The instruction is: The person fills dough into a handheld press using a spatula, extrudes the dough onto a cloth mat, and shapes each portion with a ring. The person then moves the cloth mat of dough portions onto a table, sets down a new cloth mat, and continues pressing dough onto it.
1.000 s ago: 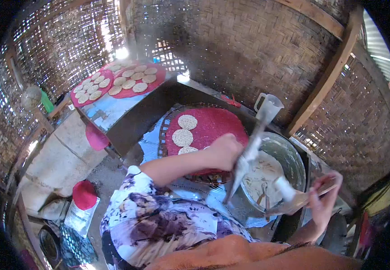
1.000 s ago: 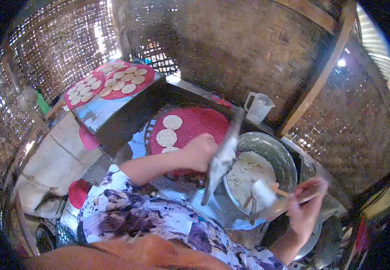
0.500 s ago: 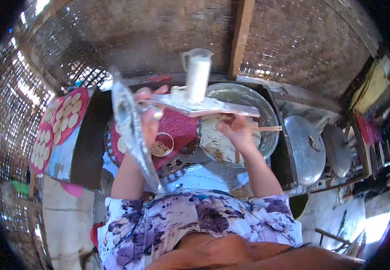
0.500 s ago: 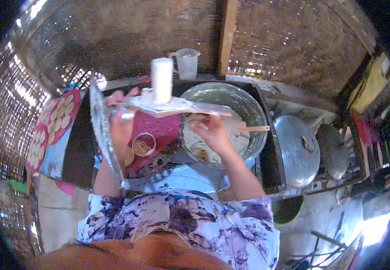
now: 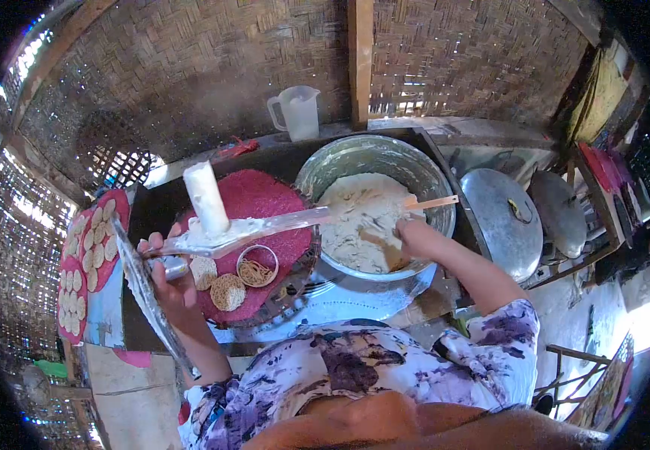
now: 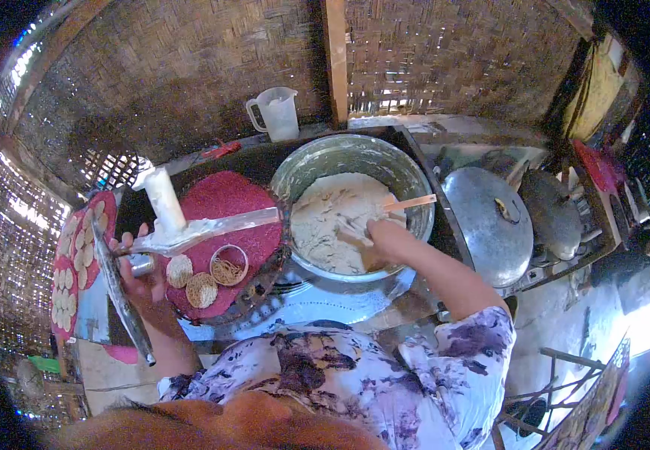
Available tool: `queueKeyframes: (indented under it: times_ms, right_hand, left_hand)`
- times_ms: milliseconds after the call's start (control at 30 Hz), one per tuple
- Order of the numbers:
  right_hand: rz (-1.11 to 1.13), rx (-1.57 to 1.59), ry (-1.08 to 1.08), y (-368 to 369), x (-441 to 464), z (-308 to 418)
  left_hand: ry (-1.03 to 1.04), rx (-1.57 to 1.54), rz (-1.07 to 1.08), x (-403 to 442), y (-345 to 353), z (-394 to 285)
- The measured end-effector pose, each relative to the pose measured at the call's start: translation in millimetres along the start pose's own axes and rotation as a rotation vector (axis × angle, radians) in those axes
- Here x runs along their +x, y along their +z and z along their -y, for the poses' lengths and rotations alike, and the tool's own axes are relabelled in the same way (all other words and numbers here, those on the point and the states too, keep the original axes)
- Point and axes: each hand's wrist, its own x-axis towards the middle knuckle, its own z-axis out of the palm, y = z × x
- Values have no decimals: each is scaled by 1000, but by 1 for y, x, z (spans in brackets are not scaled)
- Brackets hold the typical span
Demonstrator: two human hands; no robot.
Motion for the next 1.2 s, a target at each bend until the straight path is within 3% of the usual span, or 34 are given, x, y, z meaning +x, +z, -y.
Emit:
queueKeyframes:
  times_ms: [233,267,333,400,500,600,833,933,1067,1100,1167,1200]
  right_hand:
    - [-141,-184,165,-1,71,-32]
    - [-127,-218,174,9,85,-38]
    - [-95,-279,189,42,119,-51]
    - [-110,-239,144,55,128,-47]
    - [-108,-185,85,73,140,-44]
    - [-118,-163,46,72,132,-31]
    - [-24,-101,-24,61,109,-5]
    - [-20,40,-22,35,92,-8]
    - [59,449,73,-23,50,-21]
    - [90,551,111,-47,32,-16]
    - [132,824,-26,-79,3,1]
    - [175,938,-119,-94,-4,16]
  left_hand:
    - [-53,-157,-112,-6,-10,-16]
    - [32,9,-60,-6,-25,-17]
    - [25,6,-82,-15,-16,-34]
    - [-83,-162,-236,-26,-44,-49]
    - [57,-24,-115,-39,-49,-66]
    - [75,64,-217,-52,-59,-80]
    - [0,42,-194,-46,-45,-79]
    - [5,-30,-120,-37,-32,-80]
    - [19,24,-182,-37,-25,-103]
    - [57,29,-79,-36,-35,-108]
    - [-160,32,-231,-29,-53,-110]
    - [-264,229,-272,-30,-32,-112]
